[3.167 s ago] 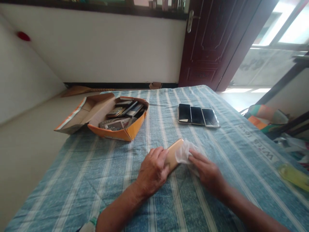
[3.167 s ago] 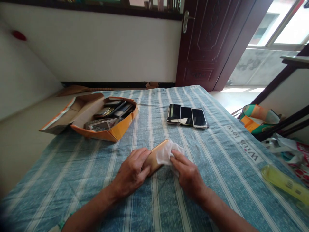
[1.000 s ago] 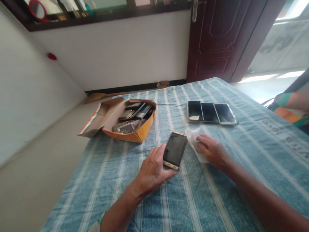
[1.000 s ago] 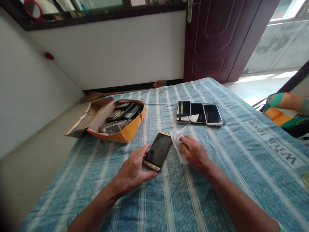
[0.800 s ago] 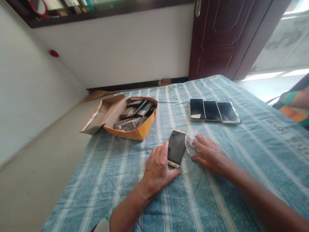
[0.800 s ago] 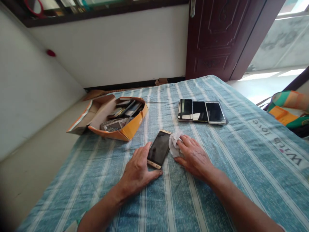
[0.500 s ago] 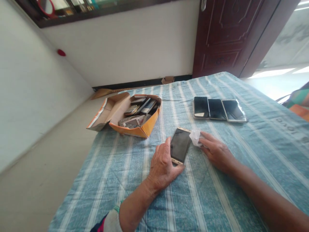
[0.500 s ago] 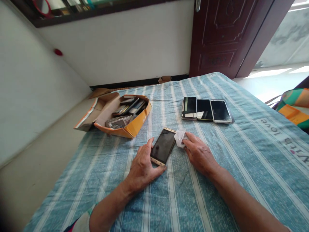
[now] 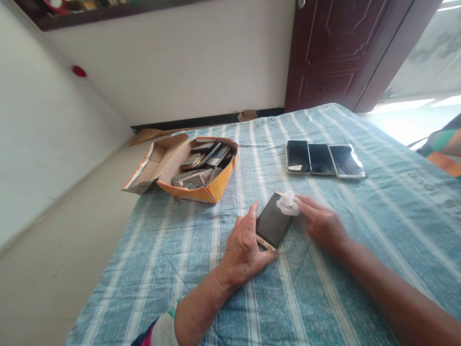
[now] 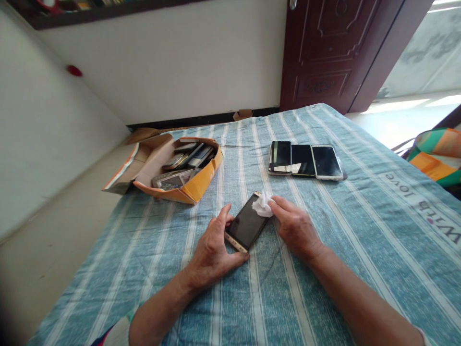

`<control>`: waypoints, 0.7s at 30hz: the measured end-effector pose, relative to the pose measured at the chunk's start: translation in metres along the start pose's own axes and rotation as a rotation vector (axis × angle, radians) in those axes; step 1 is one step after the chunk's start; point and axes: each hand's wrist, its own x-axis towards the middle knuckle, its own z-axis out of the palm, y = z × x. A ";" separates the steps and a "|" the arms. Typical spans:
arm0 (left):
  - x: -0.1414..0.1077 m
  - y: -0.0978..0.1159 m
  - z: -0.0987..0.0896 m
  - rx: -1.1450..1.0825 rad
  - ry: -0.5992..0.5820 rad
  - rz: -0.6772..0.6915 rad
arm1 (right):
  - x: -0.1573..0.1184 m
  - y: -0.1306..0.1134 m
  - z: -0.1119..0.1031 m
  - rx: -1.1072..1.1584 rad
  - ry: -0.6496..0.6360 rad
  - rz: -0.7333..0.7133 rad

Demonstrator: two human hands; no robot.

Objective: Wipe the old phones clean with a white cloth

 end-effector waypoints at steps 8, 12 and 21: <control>-0.004 0.002 -0.001 0.134 0.040 -0.067 | -0.007 -0.008 0.019 -0.257 -0.025 -0.185; -0.008 0.004 0.001 0.168 0.063 -0.091 | -0.011 -0.016 0.021 -0.268 -0.020 -0.246; -0.010 -0.001 0.005 0.167 0.136 -0.063 | -0.020 -0.054 0.024 -0.150 -0.047 -0.487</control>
